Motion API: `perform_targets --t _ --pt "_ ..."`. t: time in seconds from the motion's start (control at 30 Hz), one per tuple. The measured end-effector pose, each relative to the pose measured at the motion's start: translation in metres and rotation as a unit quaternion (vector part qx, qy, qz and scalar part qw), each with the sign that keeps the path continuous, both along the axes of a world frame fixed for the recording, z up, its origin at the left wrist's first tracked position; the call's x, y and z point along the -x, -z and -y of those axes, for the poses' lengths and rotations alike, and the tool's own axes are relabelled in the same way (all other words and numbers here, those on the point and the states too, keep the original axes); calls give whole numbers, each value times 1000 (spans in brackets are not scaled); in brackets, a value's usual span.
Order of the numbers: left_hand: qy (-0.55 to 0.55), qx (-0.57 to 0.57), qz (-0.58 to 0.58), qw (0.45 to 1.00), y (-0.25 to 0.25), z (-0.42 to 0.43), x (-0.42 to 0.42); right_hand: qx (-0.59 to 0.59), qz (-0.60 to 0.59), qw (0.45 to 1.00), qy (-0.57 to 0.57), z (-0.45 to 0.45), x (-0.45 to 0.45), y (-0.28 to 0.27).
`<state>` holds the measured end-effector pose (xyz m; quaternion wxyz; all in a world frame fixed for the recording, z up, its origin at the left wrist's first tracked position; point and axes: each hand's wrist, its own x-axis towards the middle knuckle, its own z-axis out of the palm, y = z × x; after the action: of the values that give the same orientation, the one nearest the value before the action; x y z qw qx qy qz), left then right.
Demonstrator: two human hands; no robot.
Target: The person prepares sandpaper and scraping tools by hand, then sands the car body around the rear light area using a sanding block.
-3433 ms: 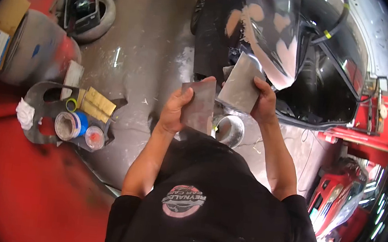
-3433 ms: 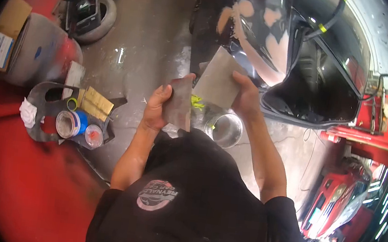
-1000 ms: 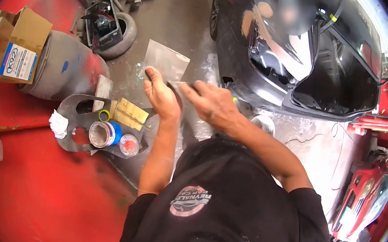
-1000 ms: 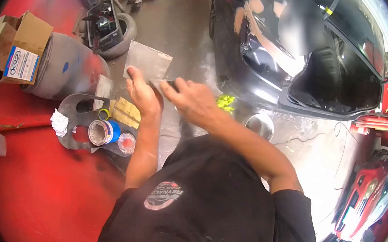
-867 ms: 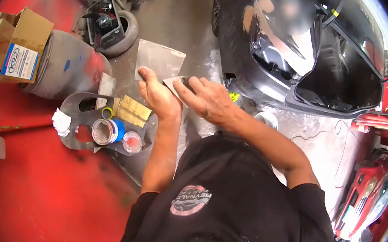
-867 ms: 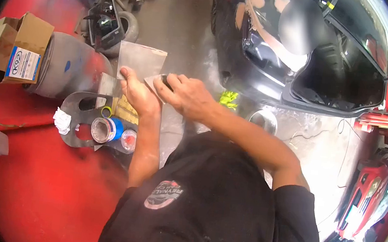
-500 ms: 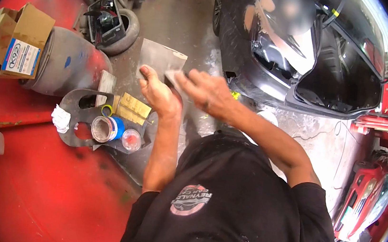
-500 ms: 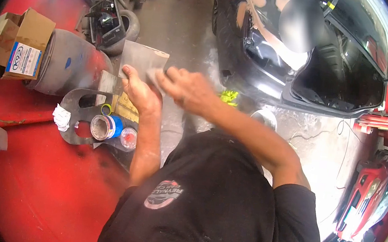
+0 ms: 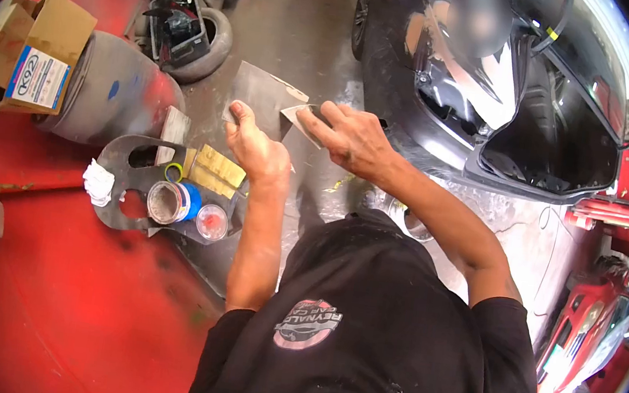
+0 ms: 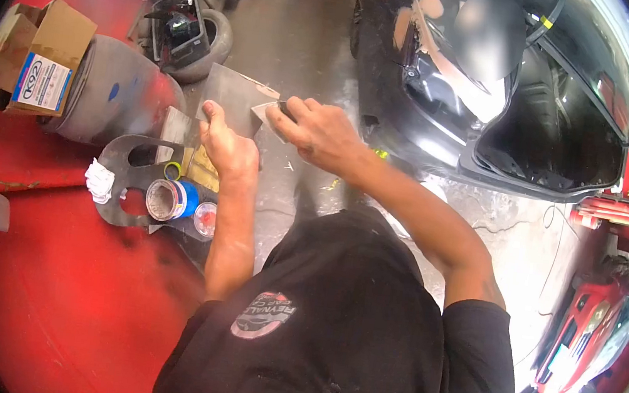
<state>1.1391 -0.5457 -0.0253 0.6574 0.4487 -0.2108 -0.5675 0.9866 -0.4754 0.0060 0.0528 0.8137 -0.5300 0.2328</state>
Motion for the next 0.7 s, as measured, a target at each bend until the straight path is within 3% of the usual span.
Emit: perform_targets --t 0.13,0.23,0.5,0.63,0.7 --pt "13 -30 21 999 -2 4 -6 -10 -16 1000 -14 6 12 -6" --pt "46 -2 8 999 -18 0 -11 -3 -28 999 -36 13 16 -7" --pt "63 34 66 995 -4 2 -18 12 -47 996 -73 28 22 -3" --pt "150 10 62 987 -3 -6 -23 36 -51 997 -48 47 38 -9" --pt "179 72 79 978 0 -22 -10 20 -40 999 -18 59 52 -15"
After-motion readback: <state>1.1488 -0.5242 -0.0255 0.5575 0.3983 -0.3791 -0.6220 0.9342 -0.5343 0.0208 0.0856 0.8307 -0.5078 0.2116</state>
